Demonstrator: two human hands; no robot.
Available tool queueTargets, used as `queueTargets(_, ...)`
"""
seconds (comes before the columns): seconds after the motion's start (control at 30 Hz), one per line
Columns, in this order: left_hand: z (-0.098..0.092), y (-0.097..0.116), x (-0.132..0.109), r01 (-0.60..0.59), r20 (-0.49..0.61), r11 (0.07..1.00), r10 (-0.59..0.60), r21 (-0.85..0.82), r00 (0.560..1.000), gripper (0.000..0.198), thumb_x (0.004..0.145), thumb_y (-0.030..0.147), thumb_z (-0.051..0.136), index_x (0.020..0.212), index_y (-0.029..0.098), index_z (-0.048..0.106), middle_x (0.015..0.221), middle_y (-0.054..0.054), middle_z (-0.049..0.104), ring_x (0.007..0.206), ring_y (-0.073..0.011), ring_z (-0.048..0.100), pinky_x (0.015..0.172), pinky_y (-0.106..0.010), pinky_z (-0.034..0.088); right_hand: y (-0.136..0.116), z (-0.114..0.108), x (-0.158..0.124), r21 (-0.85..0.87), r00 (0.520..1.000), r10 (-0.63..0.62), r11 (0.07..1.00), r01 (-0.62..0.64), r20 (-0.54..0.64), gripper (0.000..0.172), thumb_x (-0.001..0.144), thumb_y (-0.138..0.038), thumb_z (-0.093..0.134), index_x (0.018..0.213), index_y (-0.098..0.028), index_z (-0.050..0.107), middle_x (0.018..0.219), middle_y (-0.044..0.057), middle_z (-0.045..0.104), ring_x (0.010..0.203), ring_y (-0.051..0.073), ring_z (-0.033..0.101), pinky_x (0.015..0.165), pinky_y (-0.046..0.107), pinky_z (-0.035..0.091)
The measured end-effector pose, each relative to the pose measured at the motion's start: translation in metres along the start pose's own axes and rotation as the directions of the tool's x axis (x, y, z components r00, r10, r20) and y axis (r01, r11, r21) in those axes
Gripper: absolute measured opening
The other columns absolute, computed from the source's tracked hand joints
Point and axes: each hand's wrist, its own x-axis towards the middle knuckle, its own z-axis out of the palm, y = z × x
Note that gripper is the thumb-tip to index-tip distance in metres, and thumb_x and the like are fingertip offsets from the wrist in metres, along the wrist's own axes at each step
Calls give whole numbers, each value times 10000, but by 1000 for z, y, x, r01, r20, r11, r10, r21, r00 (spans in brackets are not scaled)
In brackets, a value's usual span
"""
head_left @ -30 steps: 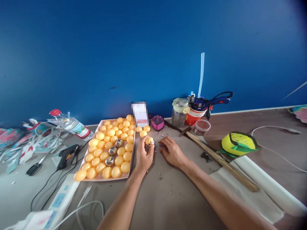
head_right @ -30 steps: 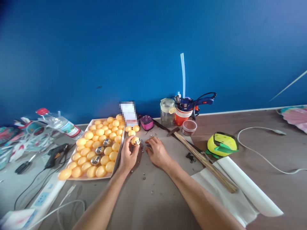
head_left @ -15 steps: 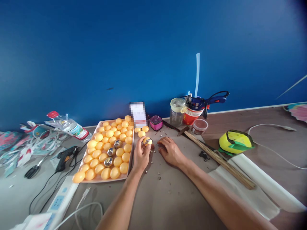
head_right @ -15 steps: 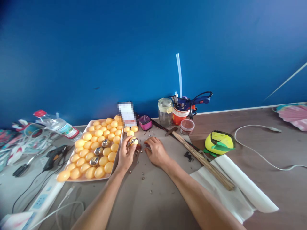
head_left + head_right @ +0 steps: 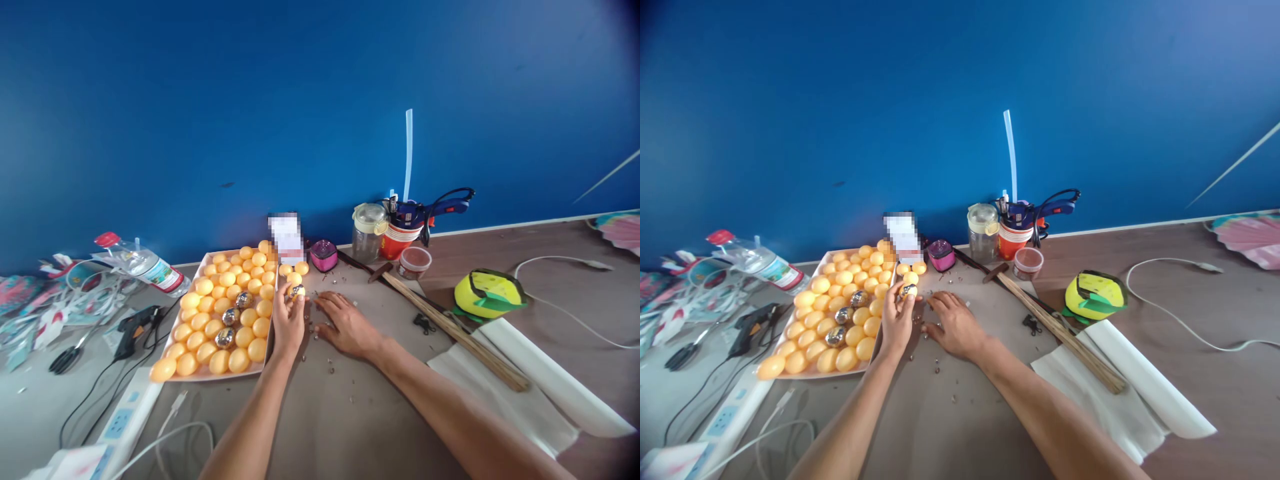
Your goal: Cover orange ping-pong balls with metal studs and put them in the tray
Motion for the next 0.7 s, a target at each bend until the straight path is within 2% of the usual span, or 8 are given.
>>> queueTargets(0.13,-3,0,0,-36,-1,988,37,148,999,381,806,391,542,1127,190,498,1129,-99,565,984,-200,578,855,-341,466,3,-1,2,128,994,99,988,-92,-51,347,854,-335,490,1154,-162,508,1148,138,556,1063,226,525,922,387,428)
queueTargets(0.23,-4,5,-1,-58,53,979,49,198,997,360,804,387,543,1106,191,521,1094,-87,581,1024,-210,552,891,-350,438,4,-3,3,212,985,153,968,-133,-78,338,870,-373,456,1132,-169,517,1115,123,577,1018,212,550,895,358,441)
queueTargets(0.47,-1,11,-4,3,209,997,-20,78,978,369,802,397,545,1103,185,521,1043,-73,603,932,-188,585,836,-319,460,8,-2,6,399,950,282,893,-209,-134,391,905,-438,349,1097,-163,550,1079,107,602,1029,207,553,903,339,421)
queueTargets(0.7,1,20,-1,33,241,998,-46,55,969,376,762,429,587,1041,178,559,968,-58,629,871,-185,602,784,-306,483,11,-2,7,523,922,353,822,-223,-162,445,916,-477,281,1057,-194,595,1030,87,631,1002,207,562,896,343,424)
